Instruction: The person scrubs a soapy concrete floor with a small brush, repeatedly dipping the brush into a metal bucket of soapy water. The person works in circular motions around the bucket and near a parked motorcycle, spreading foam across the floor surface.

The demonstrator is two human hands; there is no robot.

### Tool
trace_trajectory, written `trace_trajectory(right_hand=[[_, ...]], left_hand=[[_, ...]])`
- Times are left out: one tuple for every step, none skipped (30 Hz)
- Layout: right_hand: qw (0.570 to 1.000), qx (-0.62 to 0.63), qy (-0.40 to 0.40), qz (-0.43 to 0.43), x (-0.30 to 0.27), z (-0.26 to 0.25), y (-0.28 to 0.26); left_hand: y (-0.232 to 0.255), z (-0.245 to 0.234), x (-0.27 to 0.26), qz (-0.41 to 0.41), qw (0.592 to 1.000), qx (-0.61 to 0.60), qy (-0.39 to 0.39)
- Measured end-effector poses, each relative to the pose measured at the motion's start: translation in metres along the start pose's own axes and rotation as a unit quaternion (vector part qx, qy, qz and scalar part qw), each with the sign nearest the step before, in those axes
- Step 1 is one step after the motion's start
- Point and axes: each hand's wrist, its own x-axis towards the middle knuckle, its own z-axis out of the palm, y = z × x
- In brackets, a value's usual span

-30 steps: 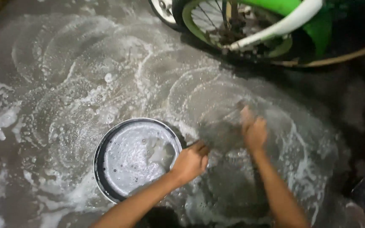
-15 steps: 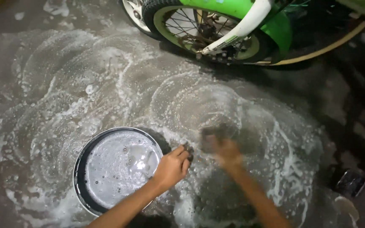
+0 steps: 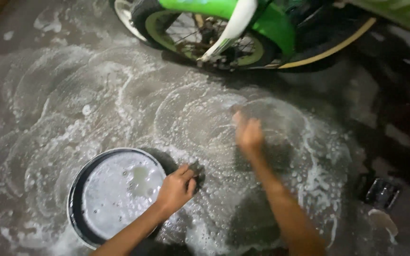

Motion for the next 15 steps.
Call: trace_trajectory(right_hand=[[0.975,-0.055,0.0,-0.213,-0.042,-0.009,0.009],[0.903,-0.108,0.0,-0.416,-0.084,-0.016,0.017],[0.905,-0.103,0.0,-0.412,-0.092,-0.024,0.041],[0.937,0.174,-0.151,-0.264,-0.1,-0.031,0.065],[0.854,0.425,-0.286,-0.09,-0.103,-0.04,0.089],[0.853,0.426,-0.287,-0.092,-0.052,-0.023,0.137],[0.89,0.379,-0.197,-0.161,-0.022,-0.01,0.197],[0.911,0.326,-0.104,-0.228,-0.003,0.0,0.257],[0.91,0.329,-0.105,-0.228,0.009,-0.024,0.236],[0.983,0.097,0.031,-0.152,0.022,-0.05,0.215],[0.973,-0.143,0.169,-0.068,0.039,-0.079,0.194],[0.973,-0.141,0.172,-0.069,0.073,-0.065,0.184],[0.955,-0.15,0.213,-0.143,0.1,-0.048,0.178],[0.93,-0.158,0.254,-0.216,0.127,-0.031,0.172],[0.931,-0.155,0.252,-0.214,0.109,-0.036,0.121]], left_hand=[[0.004,-0.004,-0.002,-0.011,1.0,-0.003,-0.01],[0.007,-0.007,-0.004,-0.022,1.0,-0.005,-0.02],[0.009,-0.009,-0.006,-0.02,1.0,-0.001,-0.024],[0.011,-0.012,-0.007,-0.025,0.999,-0.01,-0.023],[0.015,-0.011,-0.007,-0.033,0.999,-0.022,-0.015],[0.012,-0.014,0.001,-0.033,0.999,-0.02,-0.013],[0.013,-0.014,-0.001,-0.035,0.998,-0.043,-0.008],[0.014,-0.014,-0.004,-0.037,0.997,-0.066,-0.003],[0.014,-0.015,-0.005,-0.037,0.997,-0.063,-0.004],[0.015,-0.017,-0.006,-0.031,0.997,-0.066,0.007],[0.018,-0.016,-0.004,-0.023,0.997,-0.071,0.022],[0.018,-0.015,0.0,-0.02,0.997,-0.069,0.025],[0.018,-0.016,0.0,-0.033,0.997,-0.065,0.015],[0.019,-0.016,-0.001,-0.045,0.997,-0.061,0.005],[0.017,-0.014,-0.002,-0.047,0.997,-0.058,0.003]])
